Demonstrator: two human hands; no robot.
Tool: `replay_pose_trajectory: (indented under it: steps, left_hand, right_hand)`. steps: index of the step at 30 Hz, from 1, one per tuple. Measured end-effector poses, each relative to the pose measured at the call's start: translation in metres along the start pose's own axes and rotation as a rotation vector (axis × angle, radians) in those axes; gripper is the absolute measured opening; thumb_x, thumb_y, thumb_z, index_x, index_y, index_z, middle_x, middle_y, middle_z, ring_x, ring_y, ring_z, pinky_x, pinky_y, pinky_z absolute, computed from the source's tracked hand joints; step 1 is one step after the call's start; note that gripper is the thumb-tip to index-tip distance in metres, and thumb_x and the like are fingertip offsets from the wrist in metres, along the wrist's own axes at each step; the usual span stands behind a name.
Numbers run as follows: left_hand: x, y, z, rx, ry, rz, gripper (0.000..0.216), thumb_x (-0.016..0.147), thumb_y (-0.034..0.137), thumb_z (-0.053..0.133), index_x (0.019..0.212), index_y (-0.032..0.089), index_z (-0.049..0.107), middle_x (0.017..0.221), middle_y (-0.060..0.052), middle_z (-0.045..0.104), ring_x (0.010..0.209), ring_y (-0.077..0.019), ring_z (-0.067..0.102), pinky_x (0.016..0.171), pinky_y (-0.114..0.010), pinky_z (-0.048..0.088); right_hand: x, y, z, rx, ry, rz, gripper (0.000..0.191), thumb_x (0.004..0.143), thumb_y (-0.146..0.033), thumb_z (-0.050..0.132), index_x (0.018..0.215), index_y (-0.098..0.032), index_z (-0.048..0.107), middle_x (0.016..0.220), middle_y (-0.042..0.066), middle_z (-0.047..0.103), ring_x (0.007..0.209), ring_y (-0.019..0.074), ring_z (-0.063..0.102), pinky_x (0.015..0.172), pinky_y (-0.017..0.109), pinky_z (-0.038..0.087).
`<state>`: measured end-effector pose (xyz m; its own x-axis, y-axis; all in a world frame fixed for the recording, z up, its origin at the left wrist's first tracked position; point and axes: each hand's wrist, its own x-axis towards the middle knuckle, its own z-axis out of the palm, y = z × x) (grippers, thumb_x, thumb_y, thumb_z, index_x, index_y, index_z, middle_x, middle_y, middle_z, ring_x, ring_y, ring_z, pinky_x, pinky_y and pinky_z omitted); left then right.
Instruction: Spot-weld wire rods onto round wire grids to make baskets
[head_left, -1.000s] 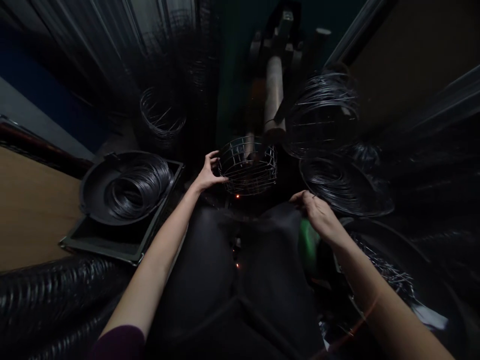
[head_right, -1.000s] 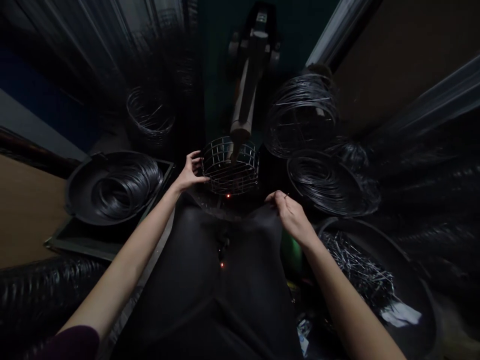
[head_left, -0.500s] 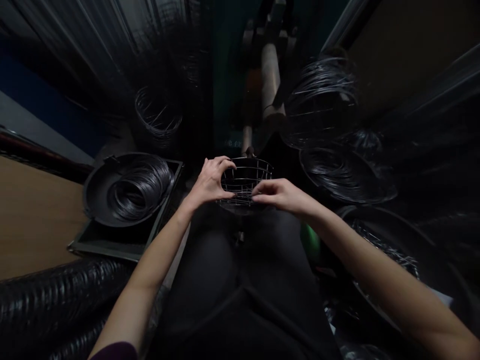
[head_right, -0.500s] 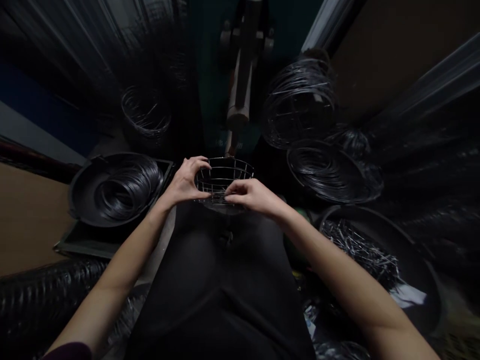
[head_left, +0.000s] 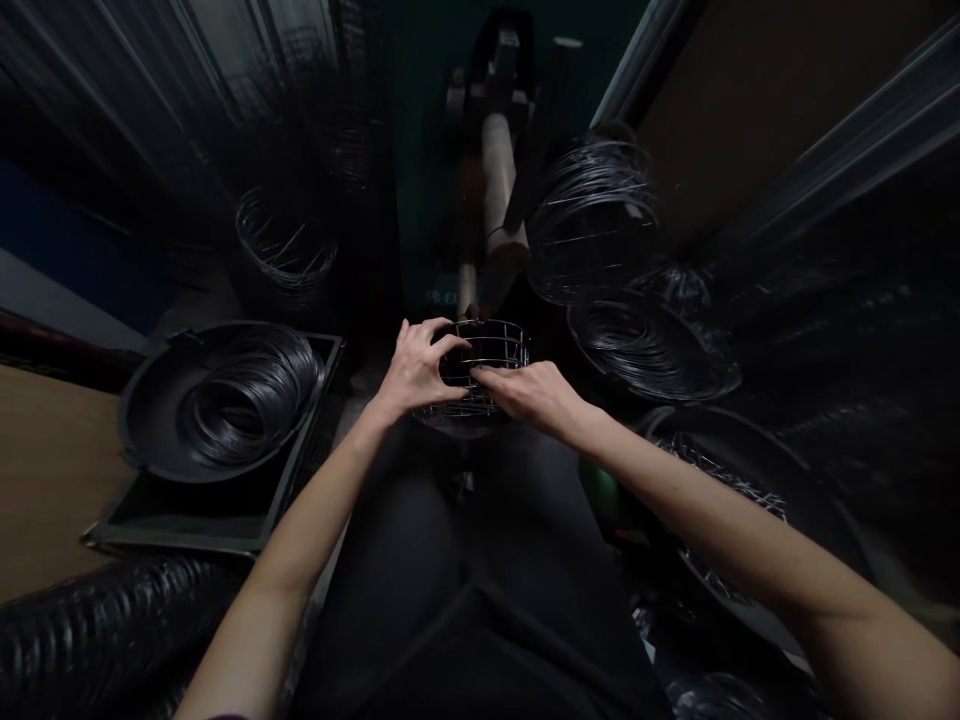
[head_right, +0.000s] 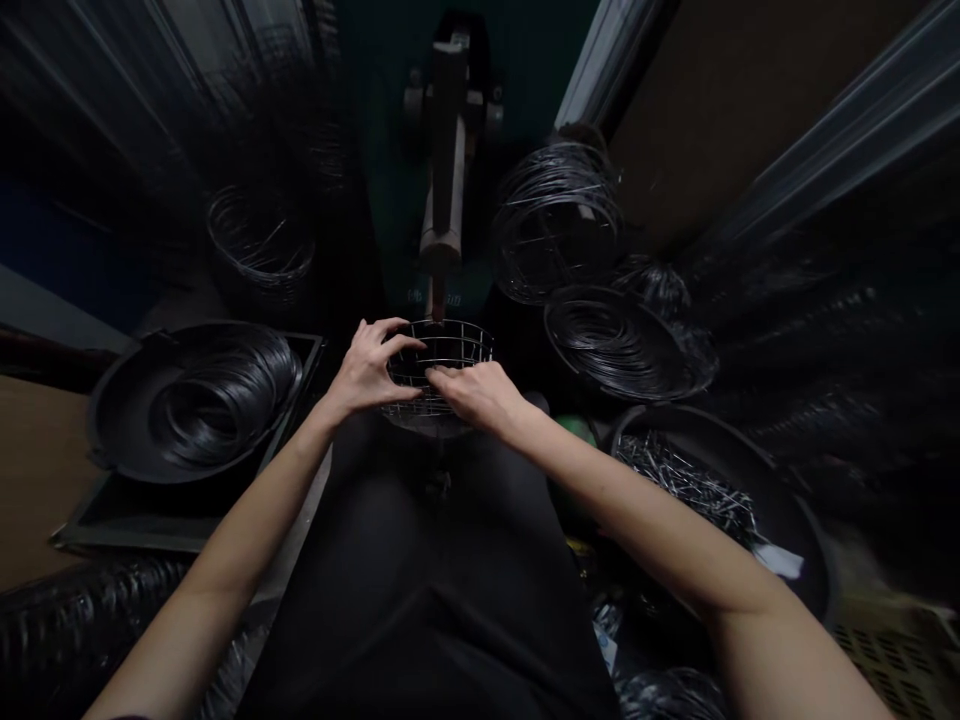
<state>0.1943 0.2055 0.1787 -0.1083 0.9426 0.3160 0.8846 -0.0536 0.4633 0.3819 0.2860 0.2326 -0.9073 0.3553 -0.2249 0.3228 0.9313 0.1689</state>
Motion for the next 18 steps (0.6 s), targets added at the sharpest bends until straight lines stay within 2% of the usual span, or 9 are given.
replay_pose_trajectory:
  steps: [6,14,18]
  left_hand:
    - [0.007,0.0,0.001,-0.003,0.013,0.006,0.059,0.062,0.034,0.083,0.116,0.025,0.064,0.138,-0.011,0.052,0.131,-0.033,0.049,0.118,-0.065,0.021]
    - [0.007,-0.003,0.009,-0.034,0.051,0.006,0.059,0.061,0.035,0.083,0.115,0.023,0.063,0.138,-0.014,0.051,0.133,-0.0341,0.047,0.118,-0.064,0.022]
    - [0.007,-0.004,0.008,-0.039,0.028,-0.001,0.058,0.061,0.035,0.084,0.114,0.024,0.063,0.139,-0.013,0.05,0.134,-0.0346,0.046,0.118,-0.065,0.021]
  right_hand:
    - [0.006,0.012,0.001,0.001,0.054,0.012,0.039,0.1,-0.031,0.036,0.131,-0.025,0.059,0.126,0.006,0.068,0.093,0.0214,0.069,0.059,0.028,0.037]
    - [0.009,0.018,0.005,0.043,0.012,-0.028,0.034,0.097,-0.029,0.042,0.122,-0.026,0.065,0.113,0.002,0.074,0.081,0.0173,0.067,0.054,0.027,0.029]
    - [0.009,0.022,0.006,0.082,0.055,-0.031,0.032,0.095,-0.027,0.046,0.12,-0.026,0.067,0.114,0.002,0.074,0.081,0.0175,0.067,0.053,0.028,0.028]
